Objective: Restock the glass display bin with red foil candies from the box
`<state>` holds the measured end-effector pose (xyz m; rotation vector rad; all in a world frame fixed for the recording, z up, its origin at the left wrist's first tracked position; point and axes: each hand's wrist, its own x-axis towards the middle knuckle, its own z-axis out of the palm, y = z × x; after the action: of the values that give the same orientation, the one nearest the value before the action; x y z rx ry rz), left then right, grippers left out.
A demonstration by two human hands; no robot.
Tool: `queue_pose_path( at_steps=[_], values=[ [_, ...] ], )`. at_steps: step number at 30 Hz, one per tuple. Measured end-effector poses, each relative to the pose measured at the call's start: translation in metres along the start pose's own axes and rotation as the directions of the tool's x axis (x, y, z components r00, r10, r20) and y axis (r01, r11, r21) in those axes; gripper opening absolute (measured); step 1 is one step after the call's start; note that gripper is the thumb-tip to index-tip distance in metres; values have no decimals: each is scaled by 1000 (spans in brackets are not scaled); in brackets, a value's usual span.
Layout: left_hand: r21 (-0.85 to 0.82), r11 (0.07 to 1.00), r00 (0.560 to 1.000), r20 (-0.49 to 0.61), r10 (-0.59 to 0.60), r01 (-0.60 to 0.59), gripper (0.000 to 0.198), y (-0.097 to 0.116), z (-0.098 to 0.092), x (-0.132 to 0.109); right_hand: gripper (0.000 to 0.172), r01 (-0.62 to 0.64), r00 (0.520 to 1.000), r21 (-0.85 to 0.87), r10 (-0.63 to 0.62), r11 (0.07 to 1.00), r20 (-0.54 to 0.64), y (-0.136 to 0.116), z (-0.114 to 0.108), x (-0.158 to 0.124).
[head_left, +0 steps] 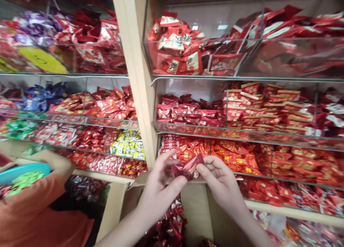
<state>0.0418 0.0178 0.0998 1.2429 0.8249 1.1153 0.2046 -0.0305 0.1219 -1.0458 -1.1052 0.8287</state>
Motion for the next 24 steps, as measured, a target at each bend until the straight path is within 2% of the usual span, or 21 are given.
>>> queue_pose_path(
  at_steps=[2, 4, 6, 9, 12, 14, 15, 16, 17, 18, 19, 20, 21, 22, 24],
  values=[
    [-15, 1000, 1000, -29, -4, 3, 40, 4, 0, -3, 12, 2, 999, 18, -3, 1000, 50, -3, 9, 1],
    [-39, 999, 999, -35, -6, 5, 41, 8, 4, -1, 19, -27, 997, 63, 22, 998, 74, -1, 14, 1],
    [-70, 998, 1000, -13, -7, 6, 38, 11, 9, 5, 24, -69, 996, 107, 62, 992, 69, 3, 15, 1],
    [-107, 994, 999, 41, 11, -6, 30, 11, 14, 12, 20, -73, 997, 62, 70, 995, 39, 10, 12, 0],
    [-48, 995, 989, 113, 94, -89, 24, 10, 12, 15, 14, 35, 994, -86, -26, 996, 105, 8, 6, 1],
    [92, 972, 963, 185, 197, -217, 23, 13, 7, 16, 5, 221, 965, -241, -175, 945, 196, -2, -2, 5],
    [189, 931, 938, 219, 270, -312, 24, 17, 4, 18, 3, 363, 924, -335, -289, 870, 249, -9, -7, 9],
    [290, 864, 904, 246, 349, -412, 27, 22, 0, 20, 8, 505, 862, -436, -413, 744, 294, -18, -13, 16],
    [382, 778, 866, 262, 425, -498, 31, 27, -4, 23, 12, 614, 784, -539, -527, 576, 329, -29, -19, 26],
    [457, 695, 831, 268, 487, -555, 33, 31, -8, 25, 16, 666, 701, -634, -621, 393, 351, -40, -25, 38],
    [510, 635, 808, 265, 526, -581, 33, 35, -11, 27, 16, 657, 631, -718, -688, 228, 359, -52, -29, 52],
    [542, 606, 802, 256, 540, -582, 31, 37, -14, 29, 14, 603, 593, -791, -719, 98, 362, -62, -32, 69],
    [559, 601, 808, 252, 533, -571, 28, 38, -16, 29, 11, 526, 593, -850, -718, 3, 364, -72, -33, 86],
    [567, 606, 819, 261, 511, -559, 25, 36, -17, 29, 11, 448, 631, -891, -678, -77, 376, -80, -33, 104],
    [563, 610, 828, 327, 455, -558, 23, 28, -18, 25, 16, 309, 771, -925, -511, -220, 379, -90, -26, 140]
  ],
)
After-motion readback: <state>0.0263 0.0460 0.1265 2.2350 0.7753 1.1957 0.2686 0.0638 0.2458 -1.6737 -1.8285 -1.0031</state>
